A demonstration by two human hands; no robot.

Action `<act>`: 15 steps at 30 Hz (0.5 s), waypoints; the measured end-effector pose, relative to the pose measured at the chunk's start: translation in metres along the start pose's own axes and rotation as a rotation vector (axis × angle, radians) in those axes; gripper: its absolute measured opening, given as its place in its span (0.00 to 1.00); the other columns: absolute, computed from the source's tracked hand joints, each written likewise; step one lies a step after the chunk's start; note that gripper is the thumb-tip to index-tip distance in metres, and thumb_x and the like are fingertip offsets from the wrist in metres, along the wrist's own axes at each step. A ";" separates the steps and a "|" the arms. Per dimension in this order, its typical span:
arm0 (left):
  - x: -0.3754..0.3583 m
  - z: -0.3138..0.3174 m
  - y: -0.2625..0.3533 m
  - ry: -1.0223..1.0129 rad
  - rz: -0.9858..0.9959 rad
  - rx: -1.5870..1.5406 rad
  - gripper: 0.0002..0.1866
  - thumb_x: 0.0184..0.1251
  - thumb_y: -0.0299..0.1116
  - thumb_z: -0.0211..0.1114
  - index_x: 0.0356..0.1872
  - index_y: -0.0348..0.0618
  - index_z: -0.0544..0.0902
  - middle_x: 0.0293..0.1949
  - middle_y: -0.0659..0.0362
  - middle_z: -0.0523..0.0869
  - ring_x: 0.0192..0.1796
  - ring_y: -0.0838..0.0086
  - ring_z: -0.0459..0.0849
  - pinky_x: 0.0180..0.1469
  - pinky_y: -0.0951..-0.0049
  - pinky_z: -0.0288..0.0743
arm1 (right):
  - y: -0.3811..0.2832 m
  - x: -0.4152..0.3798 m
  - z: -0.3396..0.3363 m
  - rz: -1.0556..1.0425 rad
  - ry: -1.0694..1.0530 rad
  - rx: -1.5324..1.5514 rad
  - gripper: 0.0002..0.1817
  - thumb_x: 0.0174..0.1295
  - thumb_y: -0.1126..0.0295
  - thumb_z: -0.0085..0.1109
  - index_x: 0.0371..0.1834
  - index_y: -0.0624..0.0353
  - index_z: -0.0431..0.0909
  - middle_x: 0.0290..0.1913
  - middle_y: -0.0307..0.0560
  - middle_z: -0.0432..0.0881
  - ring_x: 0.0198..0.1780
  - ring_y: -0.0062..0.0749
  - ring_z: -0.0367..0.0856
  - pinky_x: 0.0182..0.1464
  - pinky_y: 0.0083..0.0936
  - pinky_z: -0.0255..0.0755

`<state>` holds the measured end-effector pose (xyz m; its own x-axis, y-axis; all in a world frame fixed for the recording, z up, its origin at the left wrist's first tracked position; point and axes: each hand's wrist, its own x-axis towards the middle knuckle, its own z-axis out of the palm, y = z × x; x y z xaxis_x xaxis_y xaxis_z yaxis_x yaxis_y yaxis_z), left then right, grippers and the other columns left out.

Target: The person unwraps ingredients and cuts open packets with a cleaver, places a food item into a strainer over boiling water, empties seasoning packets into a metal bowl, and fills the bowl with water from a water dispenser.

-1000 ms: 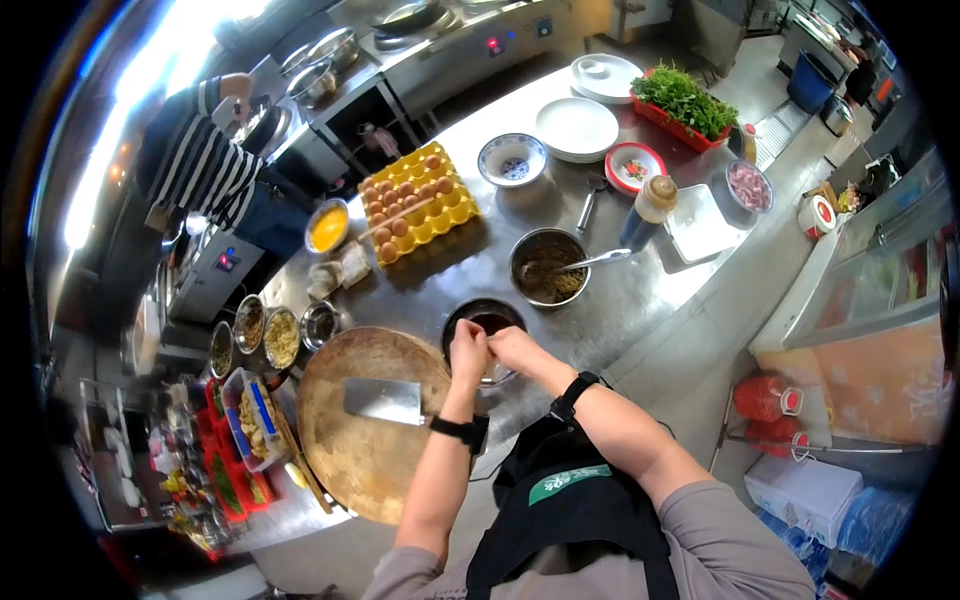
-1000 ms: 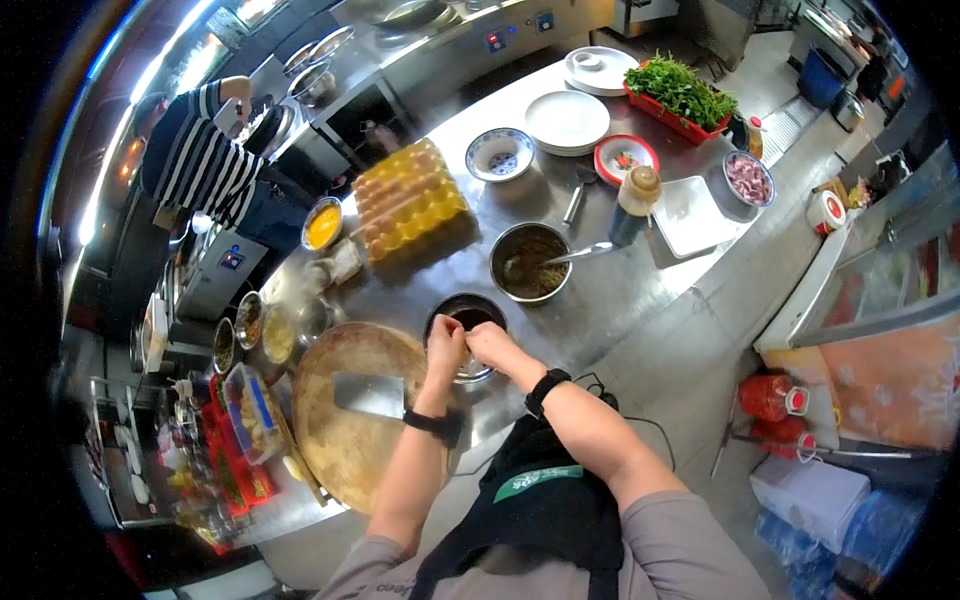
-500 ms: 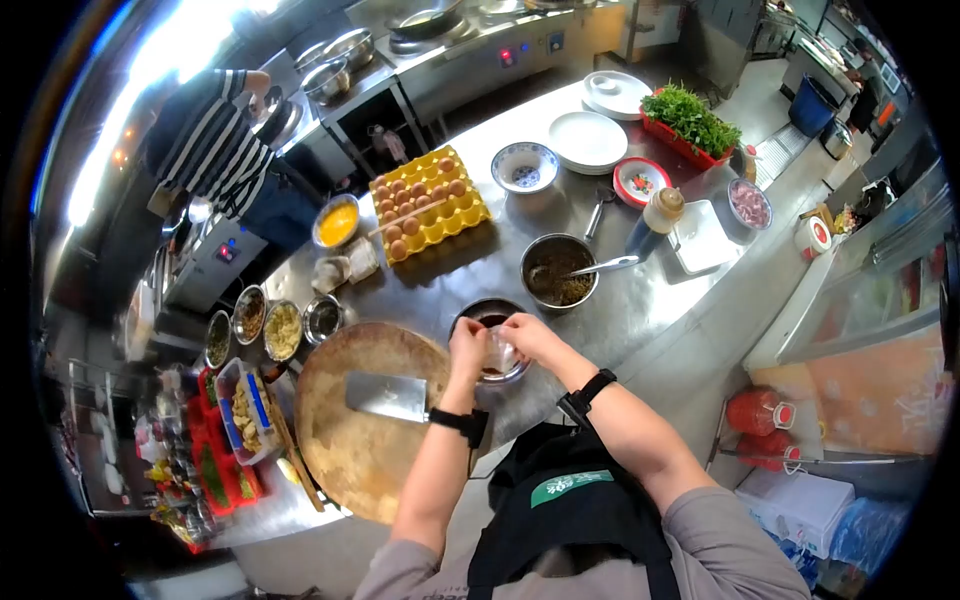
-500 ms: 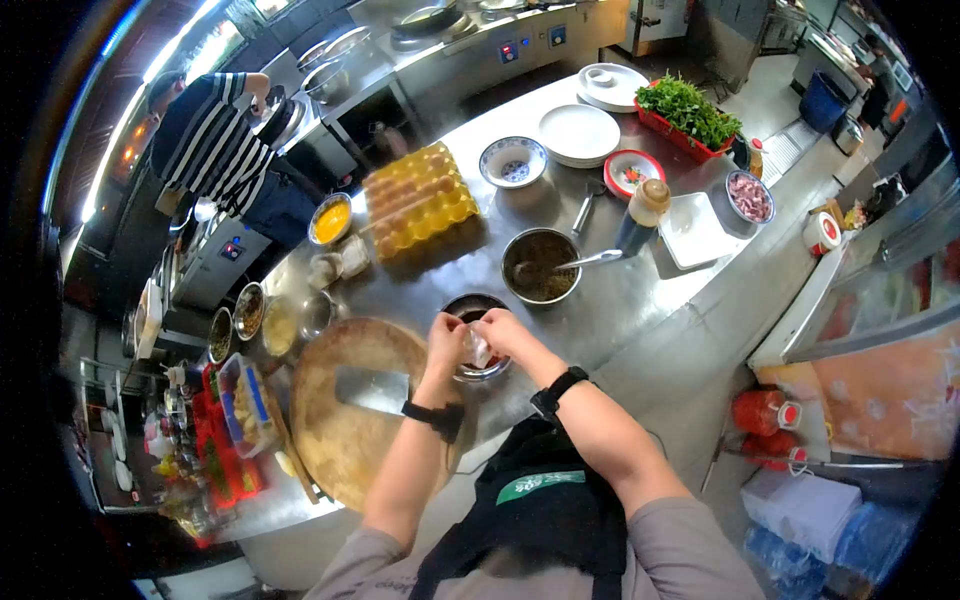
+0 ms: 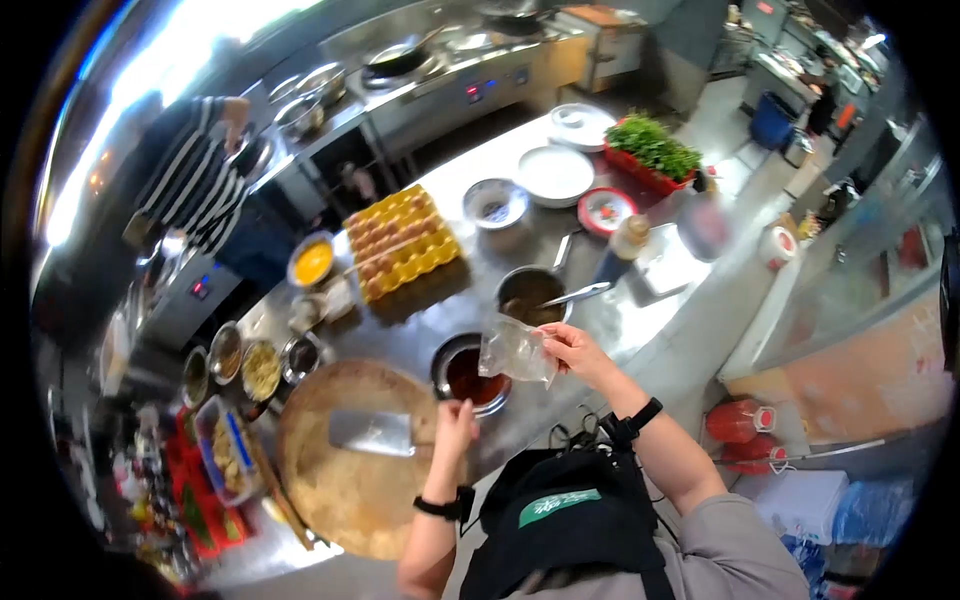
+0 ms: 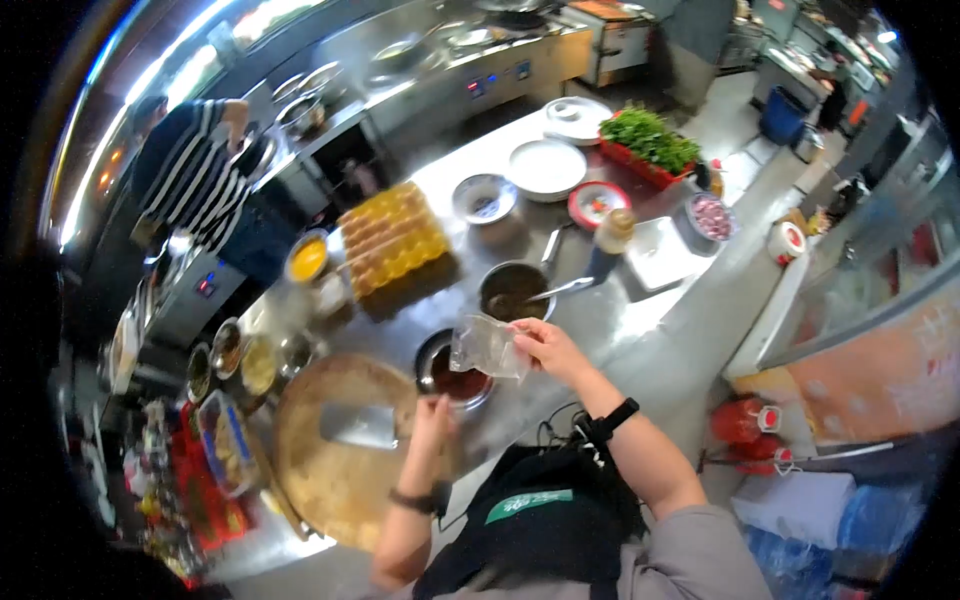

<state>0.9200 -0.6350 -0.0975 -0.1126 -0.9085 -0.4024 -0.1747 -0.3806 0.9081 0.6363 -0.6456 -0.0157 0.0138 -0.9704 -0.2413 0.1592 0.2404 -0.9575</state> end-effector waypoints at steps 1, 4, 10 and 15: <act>-0.009 0.004 -0.014 -0.087 -0.022 -0.052 0.20 0.72 0.41 0.59 0.50 0.33 0.69 0.29 0.56 0.80 0.20 0.78 0.76 0.20 0.77 0.71 | -0.015 -0.006 -0.018 -0.013 0.039 -0.018 0.14 0.70 0.64 0.55 0.55 0.55 0.77 0.29 0.30 0.74 0.25 0.12 0.69 0.25 0.13 0.63; -0.020 0.018 -0.037 -0.234 -0.277 -0.221 0.25 0.72 0.44 0.59 0.56 0.33 0.65 0.39 0.48 0.79 0.24 0.72 0.82 0.25 0.75 0.79 | -0.079 -0.025 -0.079 -0.218 0.173 0.288 0.13 0.71 0.65 0.53 0.54 0.57 0.76 0.29 0.32 0.77 0.22 0.11 0.68 0.21 0.14 0.60; 0.001 0.047 -0.071 0.036 -0.246 -0.727 0.20 0.74 0.42 0.55 0.56 0.39 0.63 0.45 0.43 0.77 0.41 0.51 0.83 0.41 0.53 0.82 | -0.166 -0.020 -0.292 -0.413 0.672 0.367 0.06 0.66 0.72 0.56 0.43 0.57 0.72 0.34 0.37 0.76 0.24 0.21 0.72 0.23 0.16 0.66; 0.046 0.052 -0.090 0.234 -0.314 -0.917 0.17 0.67 0.32 0.57 0.53 0.33 0.70 0.48 0.45 0.79 0.45 0.50 0.82 0.46 0.49 0.83 | -0.171 0.003 -0.455 -0.373 0.759 0.561 0.03 0.66 0.73 0.55 0.39 0.59 0.73 0.32 0.41 0.77 0.26 0.25 0.75 0.25 0.17 0.70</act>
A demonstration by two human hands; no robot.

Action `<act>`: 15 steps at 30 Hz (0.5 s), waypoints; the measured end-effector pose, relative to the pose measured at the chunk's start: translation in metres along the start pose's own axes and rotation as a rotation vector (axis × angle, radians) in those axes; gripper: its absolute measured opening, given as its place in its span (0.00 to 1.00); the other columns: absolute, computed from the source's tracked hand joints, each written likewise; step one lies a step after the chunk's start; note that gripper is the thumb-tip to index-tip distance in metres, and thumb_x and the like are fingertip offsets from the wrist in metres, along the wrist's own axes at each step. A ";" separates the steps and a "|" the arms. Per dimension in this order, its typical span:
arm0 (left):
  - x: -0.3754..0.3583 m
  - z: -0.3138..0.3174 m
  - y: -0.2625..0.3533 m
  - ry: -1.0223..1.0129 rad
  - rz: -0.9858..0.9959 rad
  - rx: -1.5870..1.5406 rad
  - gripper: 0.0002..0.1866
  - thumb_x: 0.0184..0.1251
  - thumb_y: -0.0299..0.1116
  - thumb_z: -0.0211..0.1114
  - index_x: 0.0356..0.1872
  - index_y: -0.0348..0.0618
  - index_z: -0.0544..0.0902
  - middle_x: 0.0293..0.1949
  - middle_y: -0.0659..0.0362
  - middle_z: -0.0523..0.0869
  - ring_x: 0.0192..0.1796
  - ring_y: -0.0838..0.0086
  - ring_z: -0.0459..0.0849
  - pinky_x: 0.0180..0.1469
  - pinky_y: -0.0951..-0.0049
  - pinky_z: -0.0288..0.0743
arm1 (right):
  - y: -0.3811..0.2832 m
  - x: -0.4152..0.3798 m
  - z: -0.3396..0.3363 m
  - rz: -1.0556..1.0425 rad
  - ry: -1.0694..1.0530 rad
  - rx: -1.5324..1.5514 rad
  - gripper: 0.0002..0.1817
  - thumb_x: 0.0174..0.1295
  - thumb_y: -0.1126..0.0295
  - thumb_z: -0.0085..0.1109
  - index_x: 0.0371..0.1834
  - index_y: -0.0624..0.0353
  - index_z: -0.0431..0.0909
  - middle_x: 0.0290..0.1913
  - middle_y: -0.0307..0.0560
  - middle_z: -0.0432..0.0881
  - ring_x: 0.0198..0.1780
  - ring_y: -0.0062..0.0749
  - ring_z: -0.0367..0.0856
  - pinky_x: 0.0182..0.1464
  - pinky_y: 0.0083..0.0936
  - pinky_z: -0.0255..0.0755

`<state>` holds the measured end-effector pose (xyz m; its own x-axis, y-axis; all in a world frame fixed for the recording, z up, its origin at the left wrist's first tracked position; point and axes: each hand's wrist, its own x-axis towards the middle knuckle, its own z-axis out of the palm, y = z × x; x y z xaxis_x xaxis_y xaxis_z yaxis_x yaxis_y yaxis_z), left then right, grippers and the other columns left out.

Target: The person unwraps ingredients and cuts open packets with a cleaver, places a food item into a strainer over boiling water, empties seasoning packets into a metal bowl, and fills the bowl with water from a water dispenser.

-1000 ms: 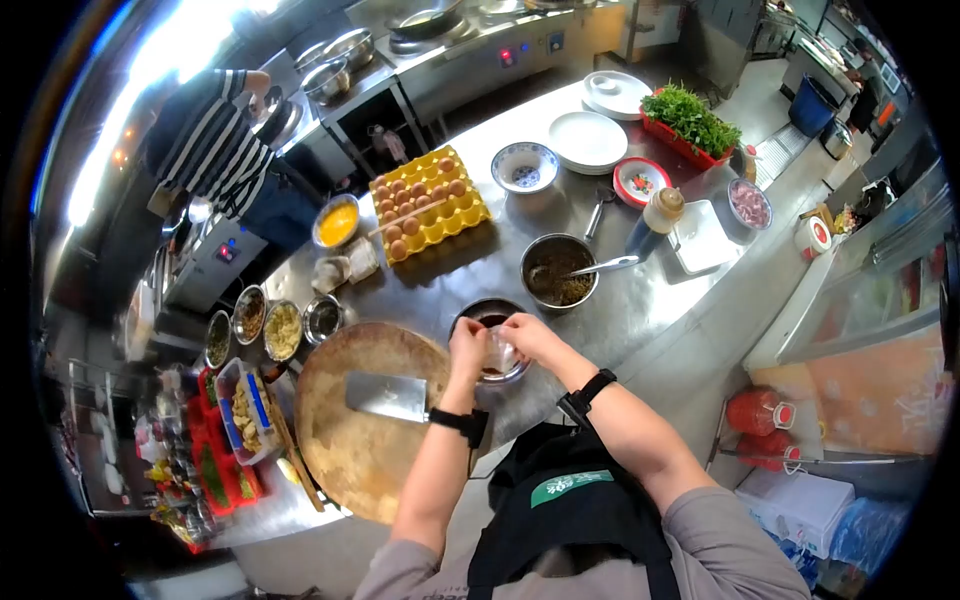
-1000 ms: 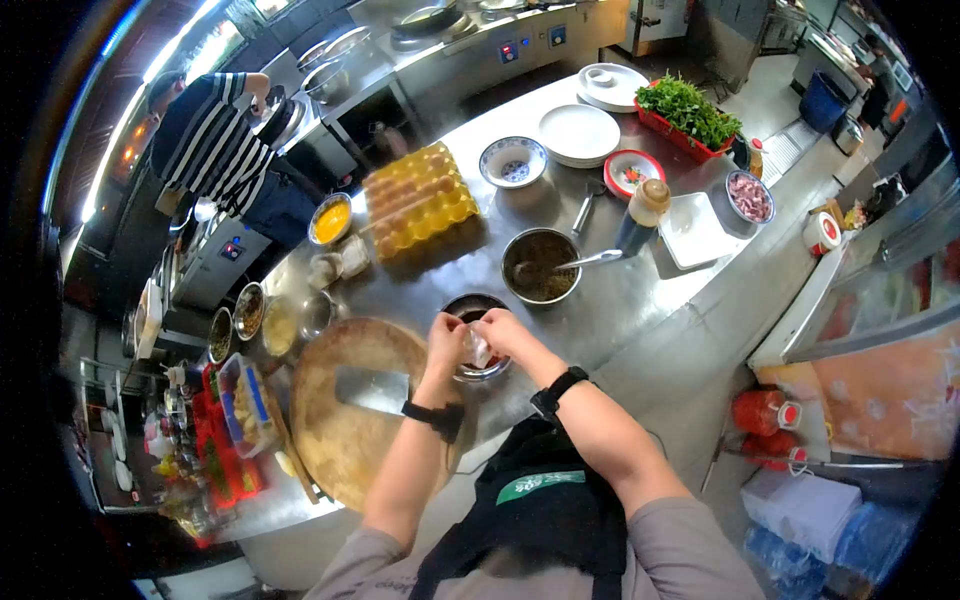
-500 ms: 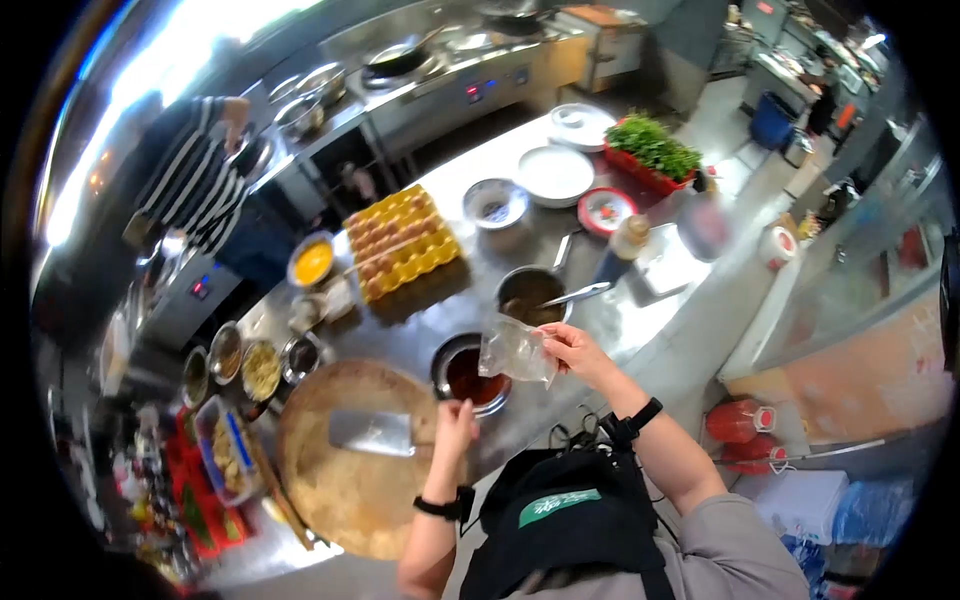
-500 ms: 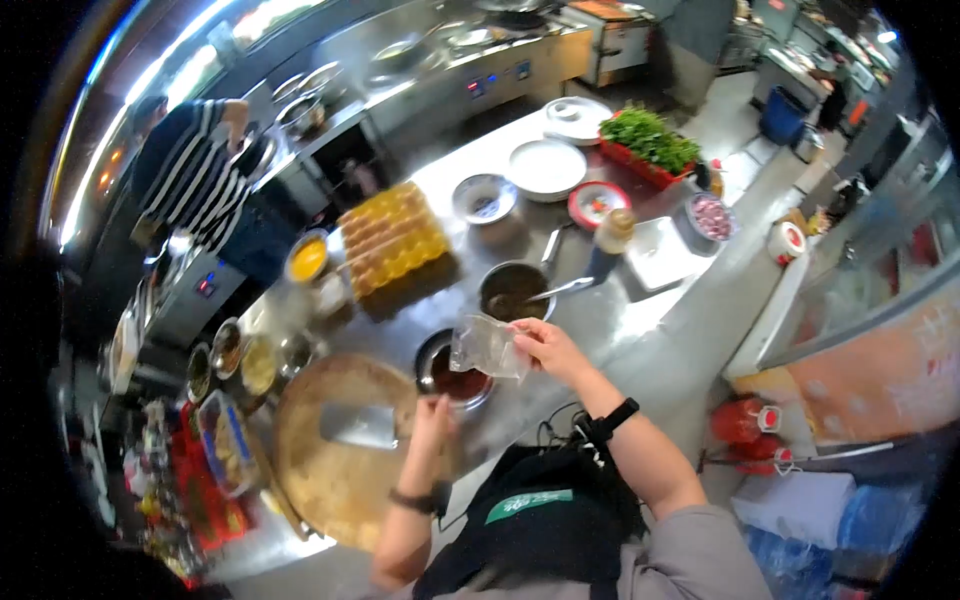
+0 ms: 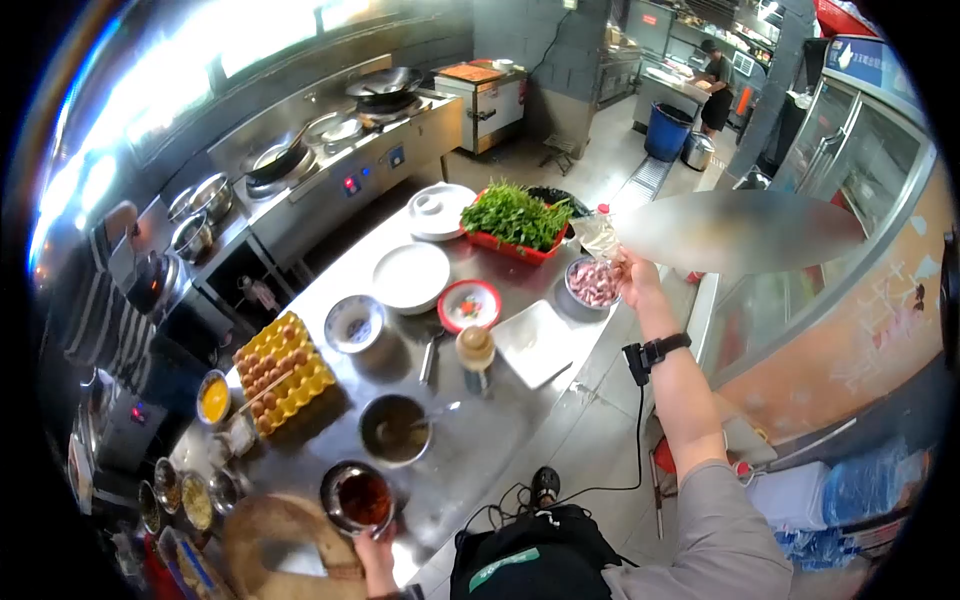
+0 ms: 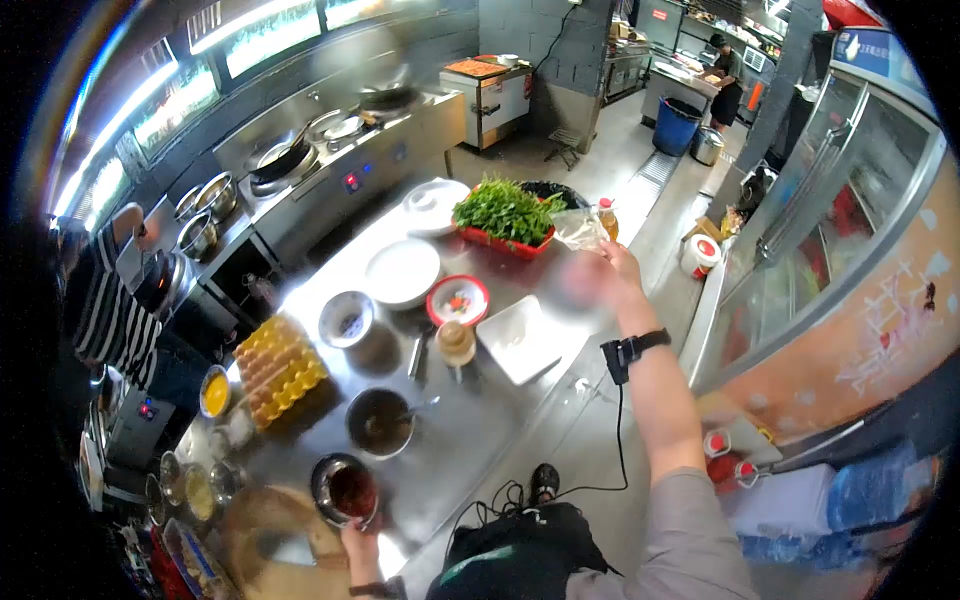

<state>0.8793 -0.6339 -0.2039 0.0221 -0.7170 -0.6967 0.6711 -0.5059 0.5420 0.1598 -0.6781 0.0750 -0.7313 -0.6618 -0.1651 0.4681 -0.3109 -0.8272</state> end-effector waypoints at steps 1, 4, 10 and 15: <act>-0.003 0.008 -0.001 0.033 0.025 -0.030 0.18 0.65 0.30 0.58 0.54 0.33 0.71 0.50 0.46 0.79 0.45 0.50 0.82 0.46 0.48 0.83 | -0.004 0.033 -0.017 0.001 -0.009 0.003 0.03 0.66 0.73 0.55 0.39 0.59 0.73 0.32 0.41 0.77 0.26 0.25 0.75 0.25 0.17 0.70; -0.041 0.045 0.004 -0.118 0.187 0.768 0.20 0.62 0.25 0.53 0.56 0.34 0.72 0.53 0.48 0.79 0.52 0.56 0.80 0.52 0.52 0.80 | -0.005 0.131 -0.062 -0.021 -0.017 0.016 0.05 0.66 0.73 0.54 0.42 0.60 0.73 0.37 0.45 0.79 0.33 0.28 0.79 0.30 0.17 0.76; -0.111 0.081 -0.004 0.096 0.494 1.810 0.14 0.64 0.30 0.56 0.48 0.36 0.79 0.51 0.48 0.80 0.49 0.59 0.81 0.43 0.59 0.79 | -0.019 0.265 -0.037 -0.121 -0.216 0.268 0.11 0.67 0.71 0.55 0.49 0.62 0.69 0.45 0.53 0.77 0.46 0.46 0.82 0.51 0.35 0.81; -0.122 0.047 -0.003 0.089 0.514 1.647 0.11 0.67 0.36 0.62 0.42 0.39 0.84 0.50 0.47 0.81 0.44 0.60 0.82 0.35 0.61 0.78 | 0.002 0.230 -0.038 -0.027 -0.292 0.247 0.24 0.62 0.68 0.62 0.58 0.58 0.64 0.46 0.52 0.77 0.48 0.52 0.82 0.54 0.42 0.79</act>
<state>0.8404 -0.5676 -0.0986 0.0495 -0.9516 -0.3032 -0.8191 -0.2124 0.5328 -0.0260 -0.8046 0.0145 -0.5898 -0.8063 0.0443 0.5819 -0.4624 -0.6690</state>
